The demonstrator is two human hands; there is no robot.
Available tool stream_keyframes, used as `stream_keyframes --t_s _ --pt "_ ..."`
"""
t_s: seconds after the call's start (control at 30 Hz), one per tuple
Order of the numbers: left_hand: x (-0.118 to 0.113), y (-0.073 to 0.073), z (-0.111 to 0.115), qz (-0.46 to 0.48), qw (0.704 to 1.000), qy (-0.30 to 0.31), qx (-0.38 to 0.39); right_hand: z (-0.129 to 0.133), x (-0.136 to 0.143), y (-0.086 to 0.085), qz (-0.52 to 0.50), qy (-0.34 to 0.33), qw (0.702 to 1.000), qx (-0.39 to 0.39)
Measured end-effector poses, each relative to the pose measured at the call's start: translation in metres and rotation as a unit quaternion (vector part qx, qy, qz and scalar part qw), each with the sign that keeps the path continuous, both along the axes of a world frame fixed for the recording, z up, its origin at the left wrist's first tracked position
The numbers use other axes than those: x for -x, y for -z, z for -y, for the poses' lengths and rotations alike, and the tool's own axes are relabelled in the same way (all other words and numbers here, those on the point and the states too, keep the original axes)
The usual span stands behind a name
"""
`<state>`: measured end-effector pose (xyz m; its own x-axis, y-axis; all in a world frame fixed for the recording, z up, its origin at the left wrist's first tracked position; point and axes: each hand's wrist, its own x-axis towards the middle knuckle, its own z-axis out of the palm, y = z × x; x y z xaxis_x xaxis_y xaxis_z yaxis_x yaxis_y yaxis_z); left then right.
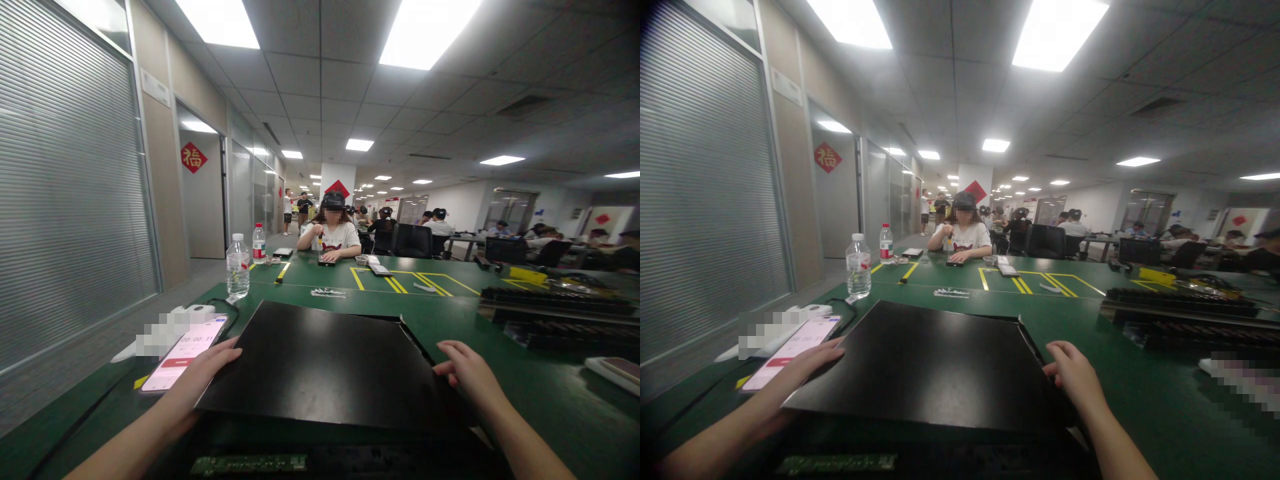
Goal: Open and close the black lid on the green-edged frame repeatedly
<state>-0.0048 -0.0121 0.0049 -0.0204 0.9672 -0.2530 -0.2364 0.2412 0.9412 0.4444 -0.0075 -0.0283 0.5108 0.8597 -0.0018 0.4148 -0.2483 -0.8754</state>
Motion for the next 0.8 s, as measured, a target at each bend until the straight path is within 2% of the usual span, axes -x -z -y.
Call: stream_keyframes --t_s 0.07,0.3,0.53,0.8 --pt "0.0002 -0.0004 0.0003 0.003 1.000 0.016 -0.004 0.0009 0.0010 -0.0017 0.010 0.001 1.000 0.006" --pt "-0.0039 -0.0025 0.0018 -0.027 1.000 -0.004 0.009 0.0003 -0.0009 -0.0016 0.037 -0.006 0.999 0.018" --pt "-0.0029 -0.0027 0.0024 0.019 0.999 0.032 -0.034 -0.0015 -0.0024 0.0009 0.014 -0.001 1.000 0.012" --pt "-0.0043 -0.0040 0.0029 0.018 0.999 0.013 -0.025 -0.0001 0.0000 -0.0008 0.009 -0.007 1.000 0.002"
